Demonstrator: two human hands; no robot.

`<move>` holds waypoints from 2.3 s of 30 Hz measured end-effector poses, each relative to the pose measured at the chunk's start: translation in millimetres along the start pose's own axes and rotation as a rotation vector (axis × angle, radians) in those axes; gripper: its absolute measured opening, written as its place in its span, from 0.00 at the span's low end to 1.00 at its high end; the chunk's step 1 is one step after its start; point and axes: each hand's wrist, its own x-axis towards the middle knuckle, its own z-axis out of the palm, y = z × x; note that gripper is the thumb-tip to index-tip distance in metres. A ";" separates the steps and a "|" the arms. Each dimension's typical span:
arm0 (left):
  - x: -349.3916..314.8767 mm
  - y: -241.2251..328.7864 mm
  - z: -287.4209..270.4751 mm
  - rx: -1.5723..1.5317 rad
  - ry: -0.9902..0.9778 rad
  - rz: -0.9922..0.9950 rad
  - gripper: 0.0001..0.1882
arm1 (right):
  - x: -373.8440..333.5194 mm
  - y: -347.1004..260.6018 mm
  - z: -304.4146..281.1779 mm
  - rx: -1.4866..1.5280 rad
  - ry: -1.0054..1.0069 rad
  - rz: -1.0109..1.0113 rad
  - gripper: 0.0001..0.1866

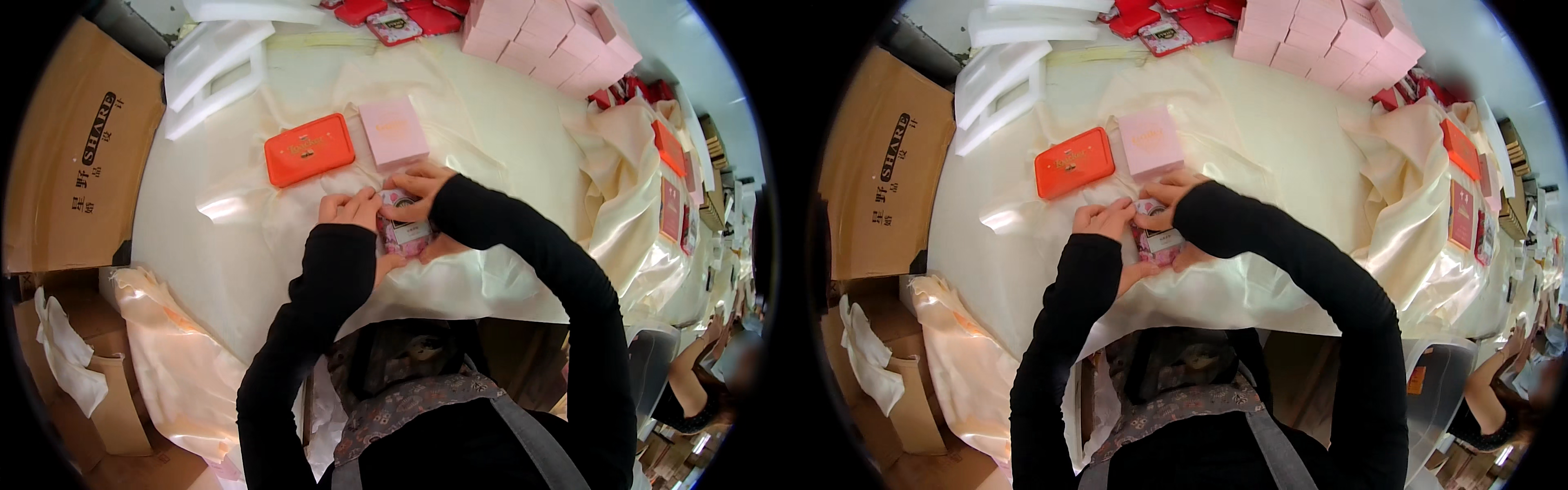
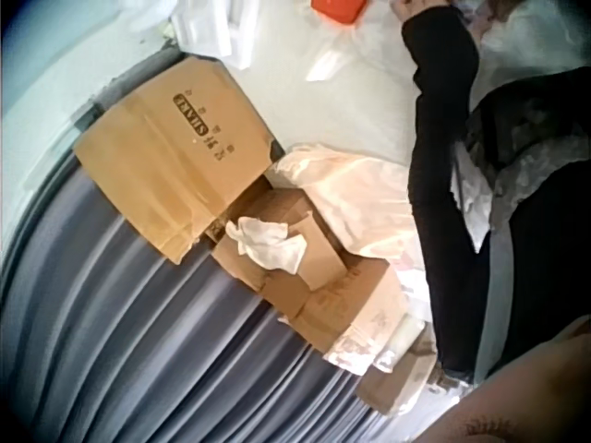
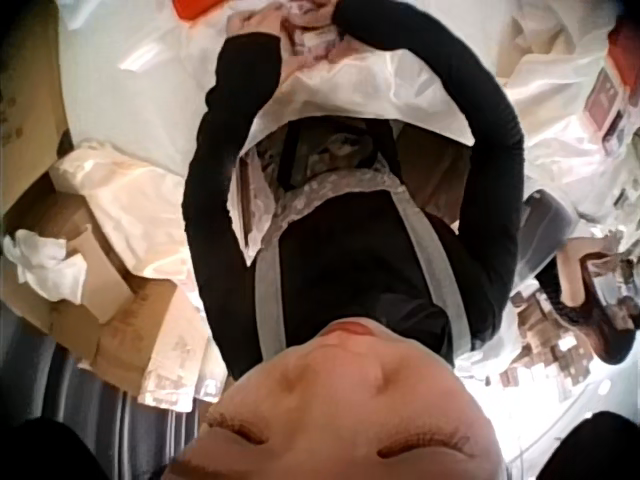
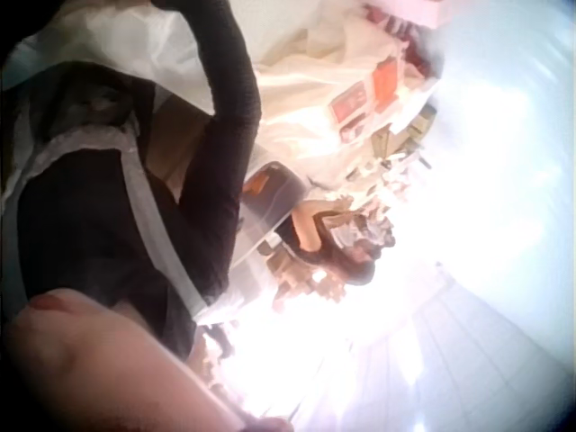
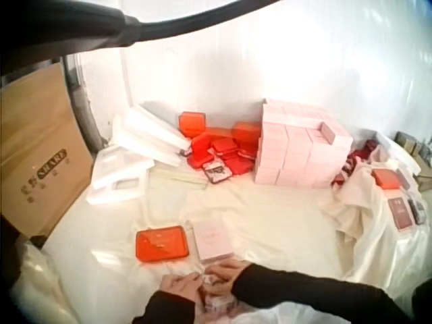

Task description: The person repeatedly packs small orange and pink boxes along with a red packet into a white plastic shipping bag. They place the items inside, fold the bag, and then retrieve a white styrofoam insert to place on top of the packed bag before repeating the process with a new bag.

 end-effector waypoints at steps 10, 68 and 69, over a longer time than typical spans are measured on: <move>70.3 -20.0 10.6 0.416 -0.493 -0.054 0.20 | -45.8 -30.5 73.1 -0.155 0.698 0.050 0.43; -57.3 -66.1 -66.8 -0.085 -0.058 -0.021 0.43 | 73.2 -58.4 22.0 -0.273 0.139 -0.063 0.41; -53.9 -65.5 -69.4 -0.030 -0.070 0.011 0.42 | 74.0 -59.3 20.6 -0.258 0.129 -0.057 0.41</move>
